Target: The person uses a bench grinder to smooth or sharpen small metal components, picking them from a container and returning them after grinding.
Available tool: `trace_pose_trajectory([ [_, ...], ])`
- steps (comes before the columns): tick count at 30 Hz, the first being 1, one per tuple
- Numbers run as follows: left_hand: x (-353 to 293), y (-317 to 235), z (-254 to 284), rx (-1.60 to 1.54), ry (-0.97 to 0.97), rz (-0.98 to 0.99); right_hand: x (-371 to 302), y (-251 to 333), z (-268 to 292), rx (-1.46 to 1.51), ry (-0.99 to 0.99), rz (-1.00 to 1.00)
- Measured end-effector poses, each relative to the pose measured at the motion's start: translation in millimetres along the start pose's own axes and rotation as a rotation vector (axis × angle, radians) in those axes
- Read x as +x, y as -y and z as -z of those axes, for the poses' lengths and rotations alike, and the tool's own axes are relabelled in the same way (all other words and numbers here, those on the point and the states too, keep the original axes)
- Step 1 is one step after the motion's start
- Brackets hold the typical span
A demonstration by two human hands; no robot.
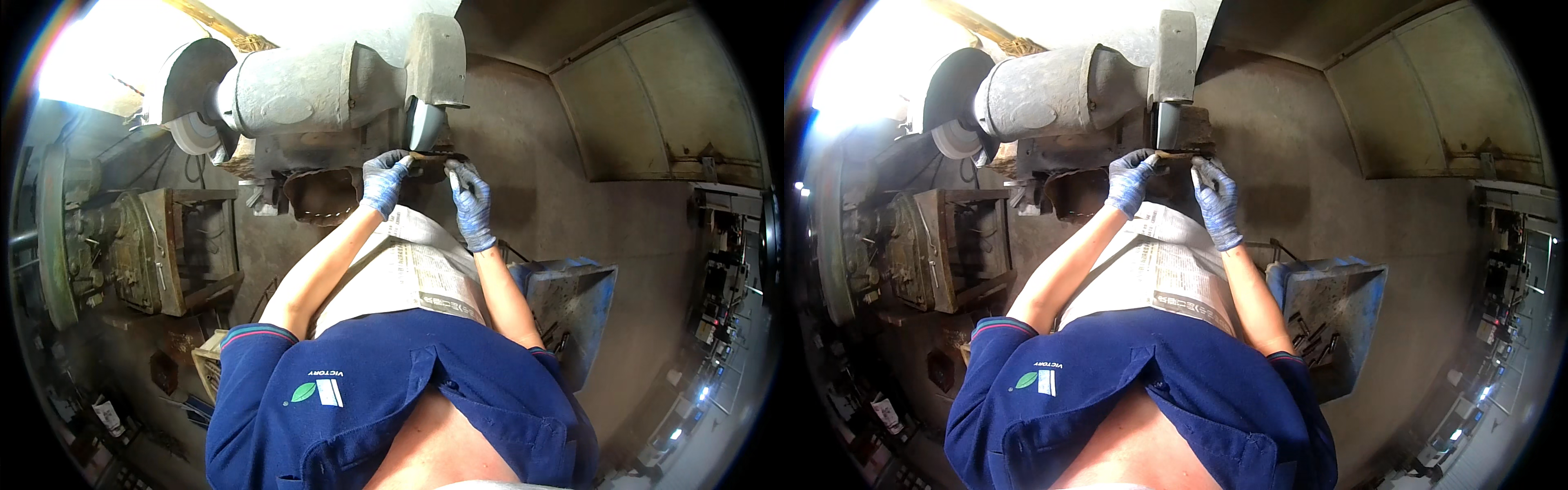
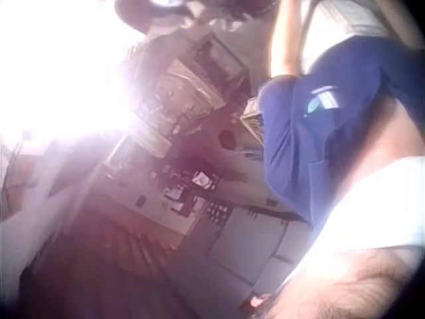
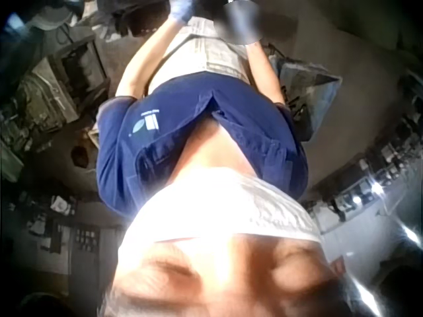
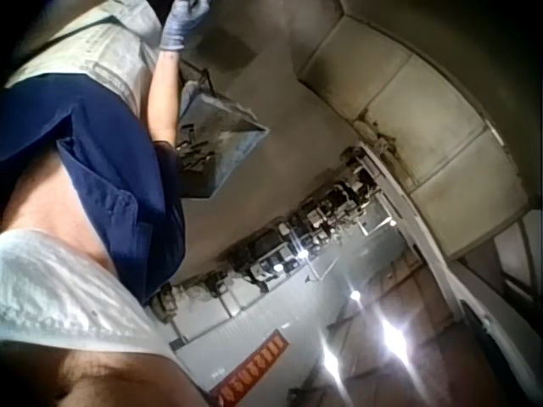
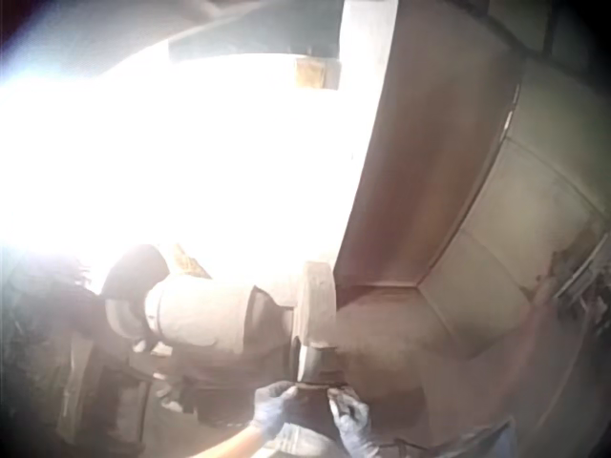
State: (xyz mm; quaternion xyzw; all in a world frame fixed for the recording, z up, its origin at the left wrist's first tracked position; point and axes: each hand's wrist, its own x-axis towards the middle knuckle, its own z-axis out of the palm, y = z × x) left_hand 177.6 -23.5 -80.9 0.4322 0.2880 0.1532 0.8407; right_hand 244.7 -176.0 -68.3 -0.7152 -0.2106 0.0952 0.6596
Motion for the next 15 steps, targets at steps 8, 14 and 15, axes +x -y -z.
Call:
trace_pose_trajectory([
  [8,4.2,-3.3,5.4,0.048,-0.05,-0.015,-2.5,-7.6,-10.0,0.14,-0.038,-0.097],
  [14,3.7,-22.7,27.3,0.102,-0.096,0.034,-1.3,-11.2,-29.1,0.068,0.107,-0.106],
  [15,4.0,-24.8,30.5,0.09,-0.102,0.042,-0.5,-11.1,-32.2,0.072,0.116,-0.12],
])
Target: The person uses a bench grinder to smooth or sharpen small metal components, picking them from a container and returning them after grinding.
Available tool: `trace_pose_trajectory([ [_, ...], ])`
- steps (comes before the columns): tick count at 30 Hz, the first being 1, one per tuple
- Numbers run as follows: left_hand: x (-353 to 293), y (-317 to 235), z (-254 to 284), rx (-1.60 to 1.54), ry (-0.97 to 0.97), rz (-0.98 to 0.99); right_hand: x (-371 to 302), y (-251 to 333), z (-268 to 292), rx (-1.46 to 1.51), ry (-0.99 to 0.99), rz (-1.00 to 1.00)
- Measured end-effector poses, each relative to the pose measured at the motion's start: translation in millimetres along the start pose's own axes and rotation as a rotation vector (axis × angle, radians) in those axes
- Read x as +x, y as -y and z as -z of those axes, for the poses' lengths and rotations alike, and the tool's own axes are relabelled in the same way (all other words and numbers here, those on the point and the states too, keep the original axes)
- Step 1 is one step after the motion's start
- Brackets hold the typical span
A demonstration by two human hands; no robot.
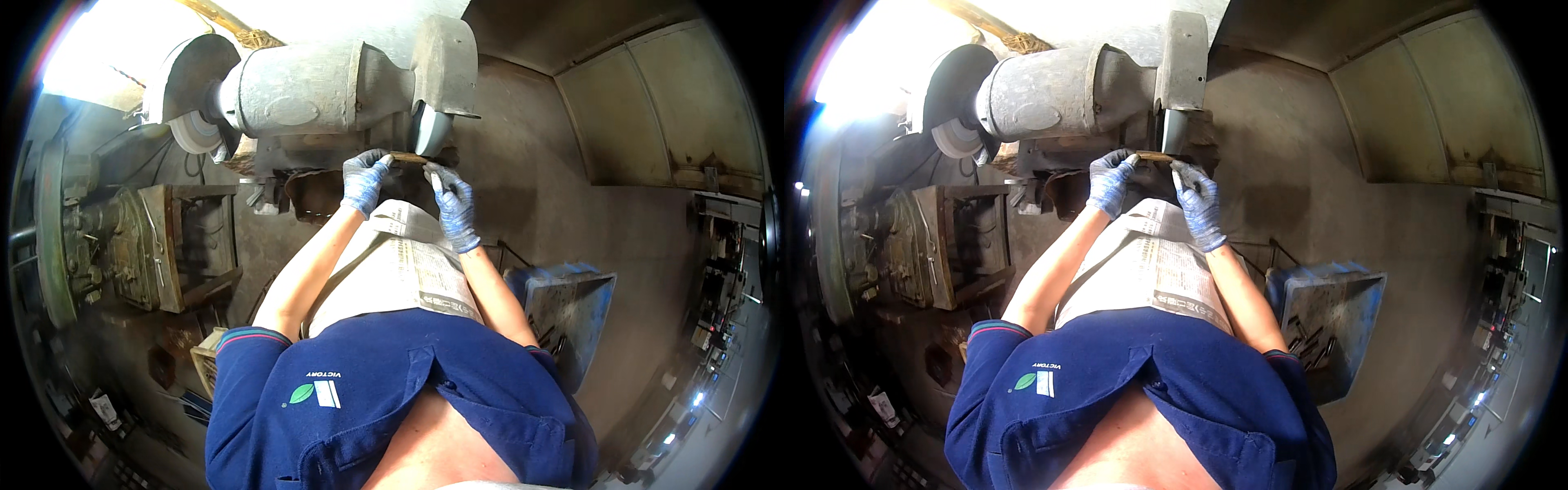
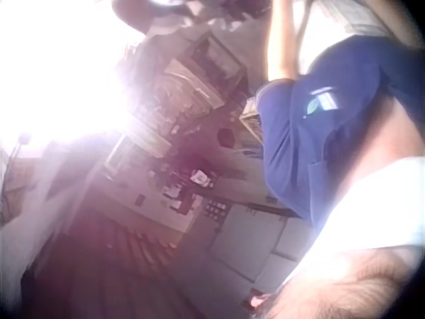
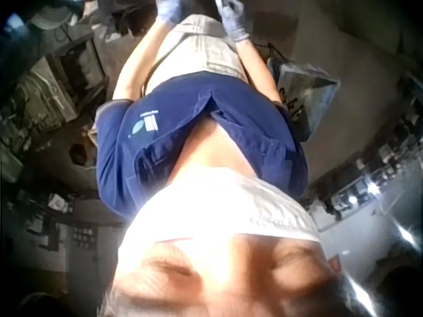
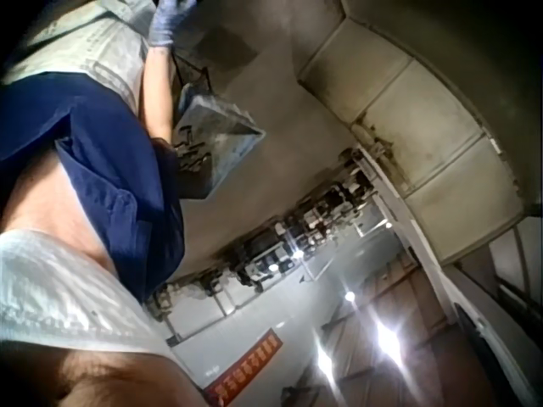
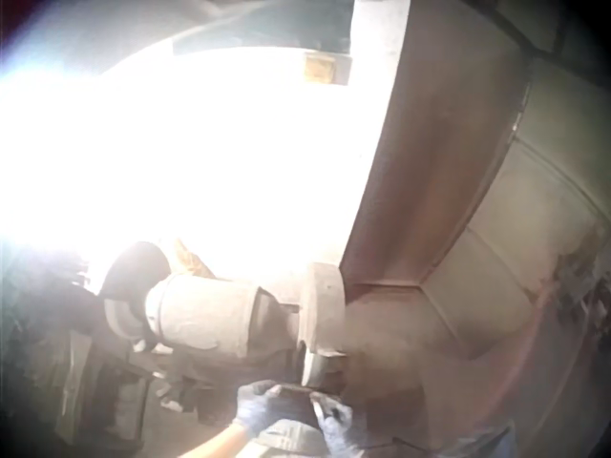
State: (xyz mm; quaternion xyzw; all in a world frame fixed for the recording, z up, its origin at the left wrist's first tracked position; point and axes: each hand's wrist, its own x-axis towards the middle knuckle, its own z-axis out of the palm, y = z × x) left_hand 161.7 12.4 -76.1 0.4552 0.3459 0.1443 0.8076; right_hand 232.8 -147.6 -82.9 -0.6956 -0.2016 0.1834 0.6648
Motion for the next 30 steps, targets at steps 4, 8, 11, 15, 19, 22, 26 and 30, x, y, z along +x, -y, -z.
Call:
trace_pose_trajectory([
  [4,2.1,-2.0,8.0,0.011,-0.006,-0.011,5.0,-5.2,-14.1,0.12,-0.094,0.0],
  [8,0.8,-3.1,-3.7,0.08,-0.012,-0.022,5.9,-16.0,-4.8,0.13,-0.13,0.001],
  [11,8.7,9.8,-11.6,0.119,-0.017,0.019,2.2,-14.4,17.2,0.105,-0.031,-0.112],
  [15,12.5,15.6,-24.8,0.116,0.011,-0.019,1.6,-17.5,32.7,0.14,-0.09,-0.154],
  [19,14.7,14.5,-16.2,0.181,0.001,-0.015,3.2,-19.6,24.2,0.205,-0.073,-0.159],
  [22,18.4,12.0,-3.7,0.161,-0.029,0.011,6.6,-17.6,9.8,0.202,-0.019,-0.153],
  [26,18.7,9.2,11.5,0.141,-0.051,-0.021,6.8,-11.0,-6.6,0.366,0.039,-0.18],
  [30,18.2,14.9,28.9,0.126,0.006,-0.093,2.6,-11.1,-12.4,0.458,0.087,-0.095],
])
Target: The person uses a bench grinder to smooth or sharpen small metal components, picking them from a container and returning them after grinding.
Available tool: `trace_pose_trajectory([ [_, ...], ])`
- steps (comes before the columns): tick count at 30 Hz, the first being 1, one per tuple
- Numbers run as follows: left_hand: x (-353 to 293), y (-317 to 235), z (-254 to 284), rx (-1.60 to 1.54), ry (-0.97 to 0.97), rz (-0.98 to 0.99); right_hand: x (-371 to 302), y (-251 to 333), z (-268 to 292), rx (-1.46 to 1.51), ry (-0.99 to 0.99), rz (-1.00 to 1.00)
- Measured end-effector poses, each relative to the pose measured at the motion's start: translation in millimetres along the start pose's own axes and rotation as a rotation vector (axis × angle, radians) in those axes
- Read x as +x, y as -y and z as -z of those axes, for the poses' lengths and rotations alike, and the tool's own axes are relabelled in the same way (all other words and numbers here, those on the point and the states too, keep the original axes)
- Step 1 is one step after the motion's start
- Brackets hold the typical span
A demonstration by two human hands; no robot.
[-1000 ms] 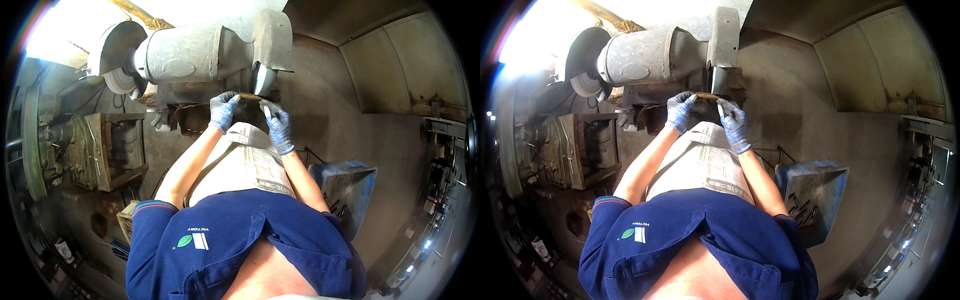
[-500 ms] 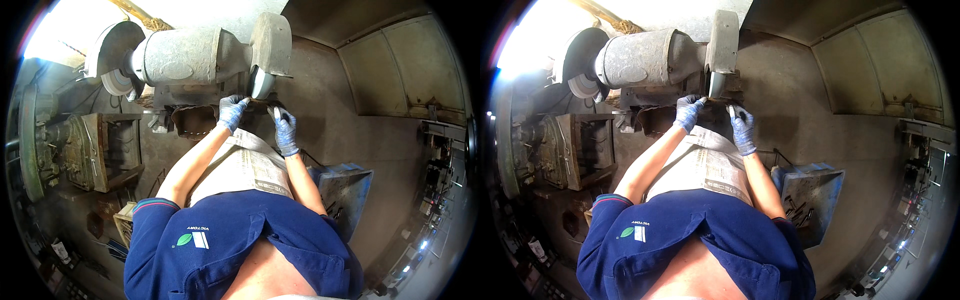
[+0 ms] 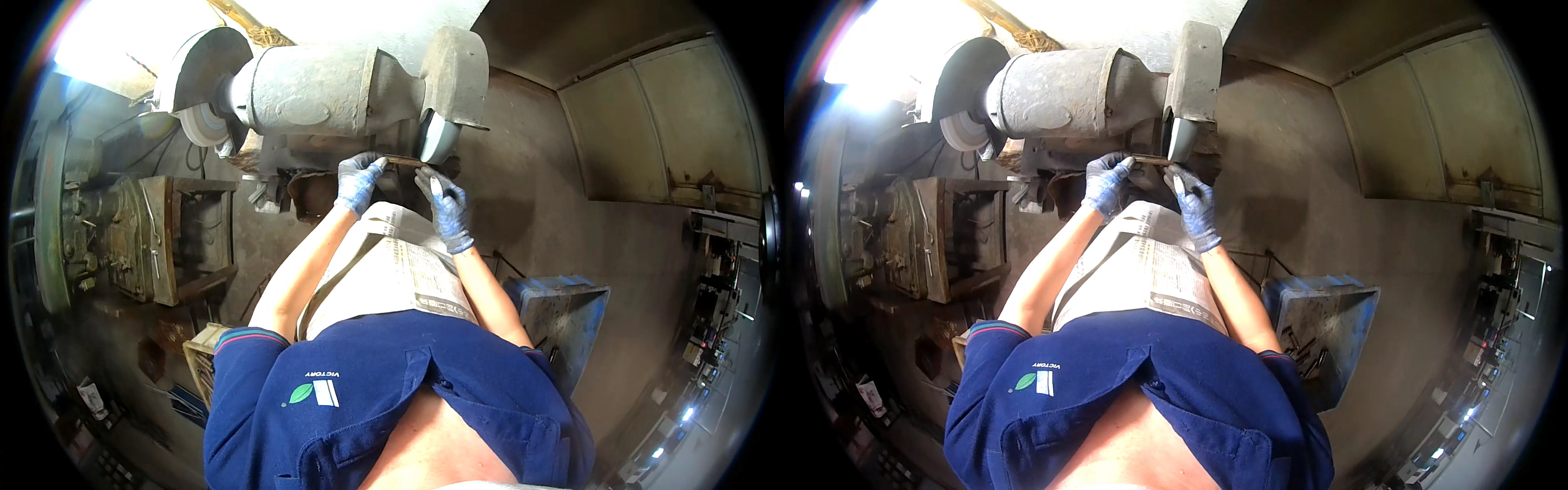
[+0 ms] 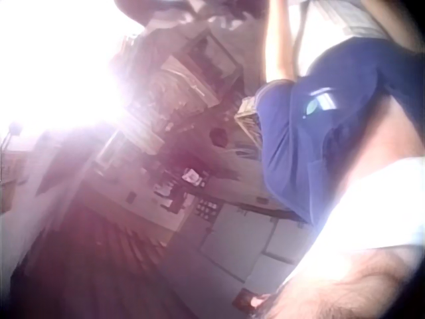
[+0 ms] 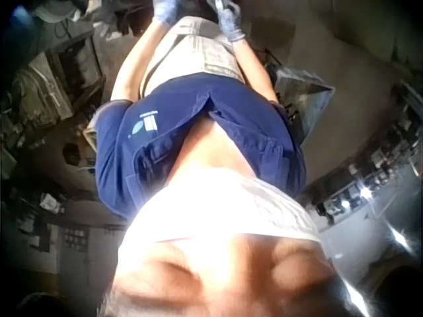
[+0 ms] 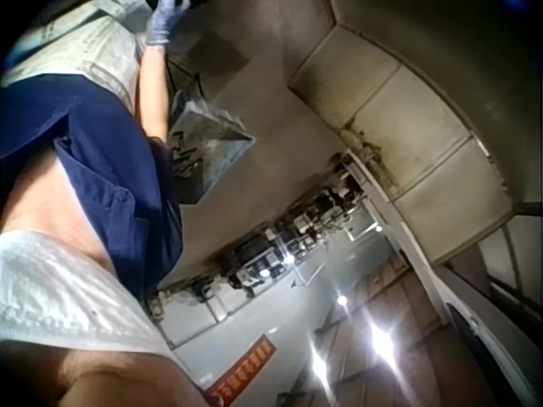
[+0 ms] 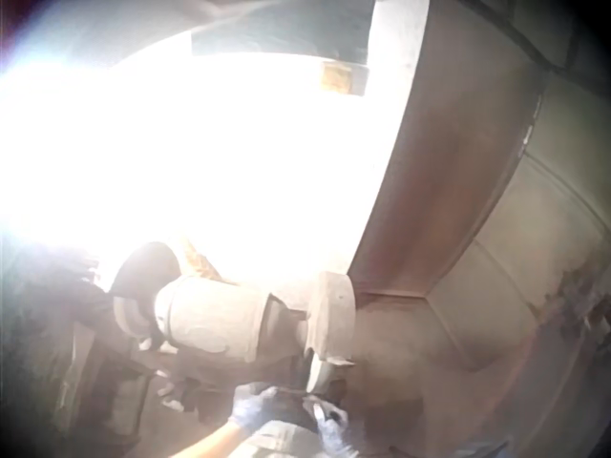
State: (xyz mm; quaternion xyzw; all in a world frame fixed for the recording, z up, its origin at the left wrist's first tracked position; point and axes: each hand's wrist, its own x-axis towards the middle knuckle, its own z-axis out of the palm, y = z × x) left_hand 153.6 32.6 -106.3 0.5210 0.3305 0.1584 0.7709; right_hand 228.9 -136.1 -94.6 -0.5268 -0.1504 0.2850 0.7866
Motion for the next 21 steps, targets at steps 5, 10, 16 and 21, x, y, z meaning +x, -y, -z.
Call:
trace_pose_trajectory([
  [5,-52.8,-36.0,5.6,-0.193,0.152,0.029,-38.2,48.5,-13.5,-0.65,0.146,0.355],
  [10,-88.2,-60.4,6.1,-0.17,0.294,-0.062,-67.7,91.9,-17.7,-0.809,0.229,0.582],
  [16,-90.0,-73.3,-7.0,-0.261,0.267,0.016,-70.3,112.7,-23.5,-0.879,0.3,0.742],
  [21,-97.7,-88.3,-16.4,-0.132,0.259,-0.038,-75.9,107.7,-19.8,-0.901,0.22,0.612],
])
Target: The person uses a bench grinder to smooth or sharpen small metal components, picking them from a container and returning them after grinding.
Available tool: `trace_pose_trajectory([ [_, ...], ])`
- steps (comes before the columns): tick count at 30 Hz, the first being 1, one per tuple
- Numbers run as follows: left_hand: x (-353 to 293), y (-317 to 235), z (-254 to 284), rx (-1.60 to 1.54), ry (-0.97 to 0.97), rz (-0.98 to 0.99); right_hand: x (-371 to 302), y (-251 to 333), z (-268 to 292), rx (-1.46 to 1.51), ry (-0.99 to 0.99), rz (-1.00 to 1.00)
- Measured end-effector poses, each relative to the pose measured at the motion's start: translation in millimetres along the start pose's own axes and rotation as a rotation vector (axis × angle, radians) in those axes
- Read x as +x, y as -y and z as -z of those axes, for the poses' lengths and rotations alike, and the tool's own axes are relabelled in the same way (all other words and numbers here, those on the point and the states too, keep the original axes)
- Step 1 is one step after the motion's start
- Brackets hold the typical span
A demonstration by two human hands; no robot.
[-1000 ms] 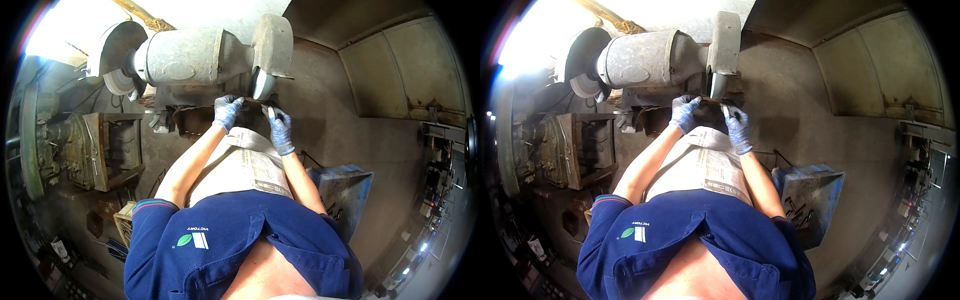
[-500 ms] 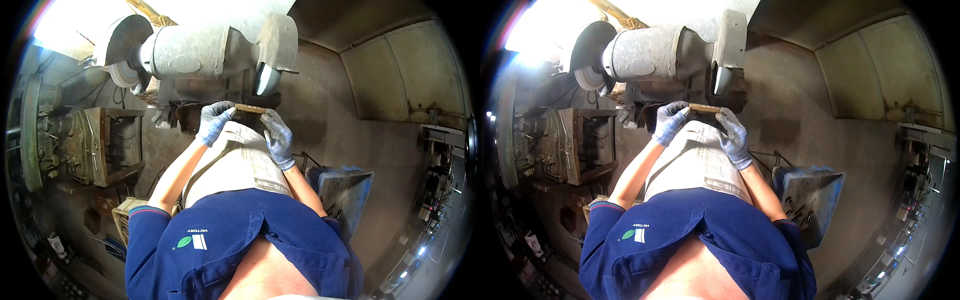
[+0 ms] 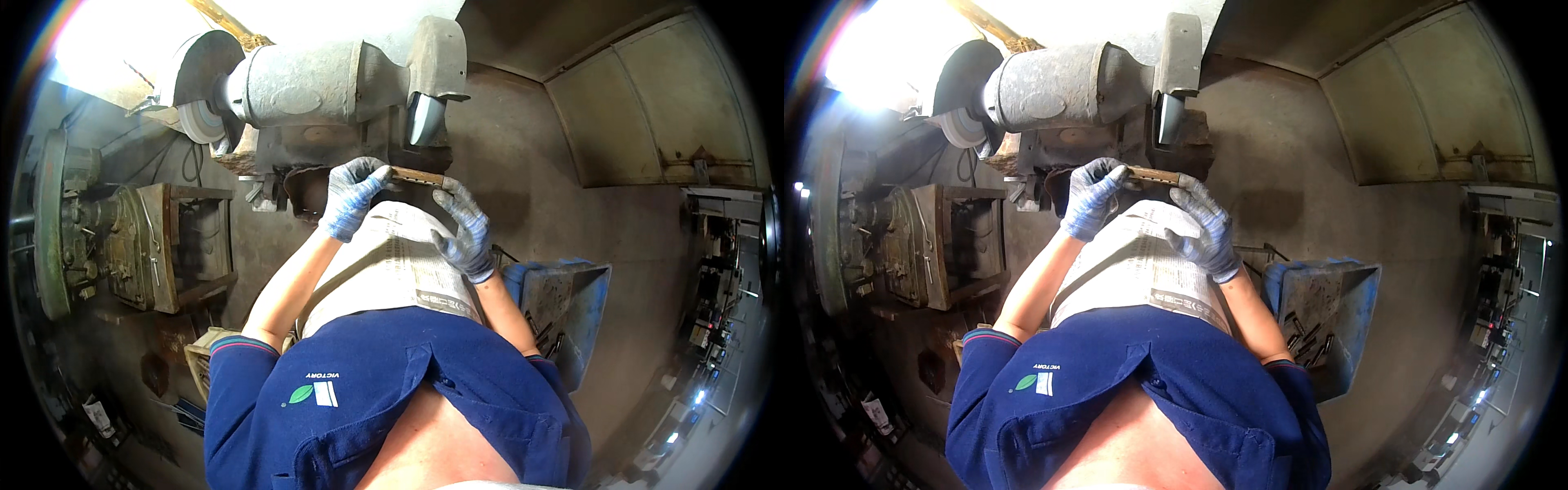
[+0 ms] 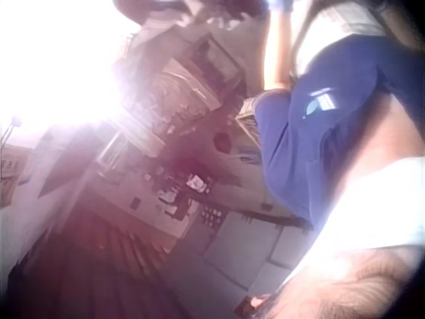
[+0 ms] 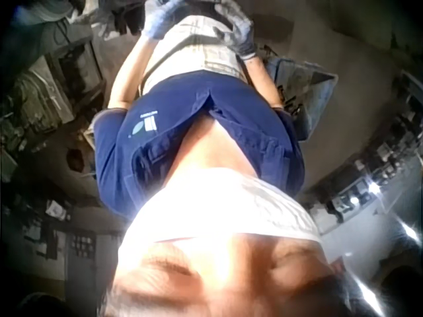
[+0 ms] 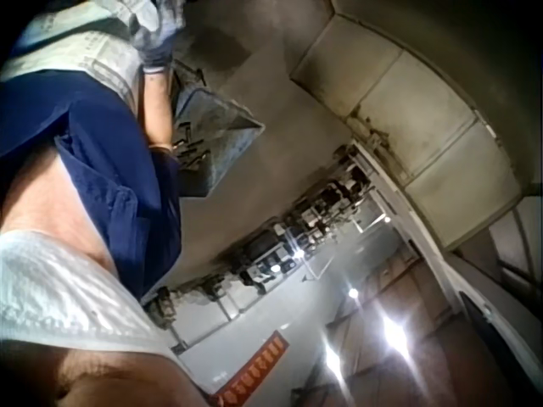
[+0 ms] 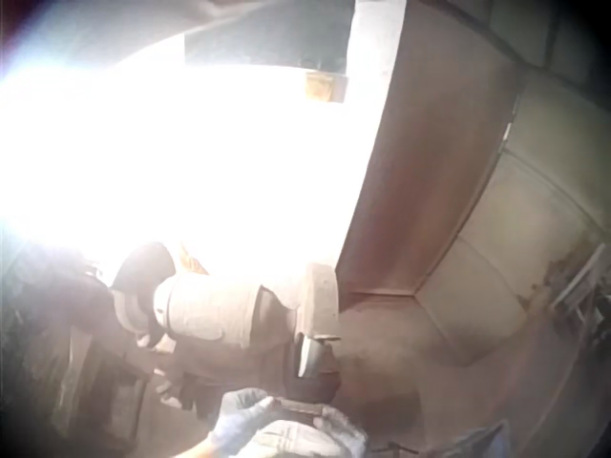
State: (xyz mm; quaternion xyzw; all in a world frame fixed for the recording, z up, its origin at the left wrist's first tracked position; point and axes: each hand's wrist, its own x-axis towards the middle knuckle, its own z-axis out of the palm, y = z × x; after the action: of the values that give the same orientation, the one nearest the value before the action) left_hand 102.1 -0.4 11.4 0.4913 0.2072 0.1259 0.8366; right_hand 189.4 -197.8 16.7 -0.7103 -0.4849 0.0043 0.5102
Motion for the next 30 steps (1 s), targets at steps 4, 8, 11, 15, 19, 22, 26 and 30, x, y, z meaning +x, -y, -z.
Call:
trace_pose_trajectory([
  [4,7.8,23.4,5.1,0.104,0.023,-0.124,-11.7,-6.8,-17.2,0.631,-0.167,-0.423],
  [8,13.4,33.0,3.5,0.113,0.011,-0.088,-13.8,-26.4,-20.3,0.609,-0.211,-0.364],
  [11,23.9,43.1,8.0,0.045,-0.012,0.012,-12.4,-43.7,-23.1,0.299,-0.201,-0.31],
  [15,45.1,64.9,9.7,0.011,-0.067,0.014,-13.9,-75.4,-32.0,0.356,-0.261,-0.378],
  [19,60.5,83.6,5.9,0.007,-0.114,-0.028,-9.7,-102.5,-33.3,0.332,-0.282,-0.398],
  [22,68.7,96.1,3.0,-0.01,-0.126,-0.022,-7.2,-110.6,-29.5,0.385,-0.284,-0.435],
  [26,76.3,102.8,-10.1,-0.071,-0.195,-0.051,-5.2,-116.4,-26.1,0.382,-0.3,-0.444],
  [30,78.6,103.5,-13.9,-0.116,-0.209,-0.021,-4.4,-117.5,-25.2,0.421,-0.303,-0.49],
])
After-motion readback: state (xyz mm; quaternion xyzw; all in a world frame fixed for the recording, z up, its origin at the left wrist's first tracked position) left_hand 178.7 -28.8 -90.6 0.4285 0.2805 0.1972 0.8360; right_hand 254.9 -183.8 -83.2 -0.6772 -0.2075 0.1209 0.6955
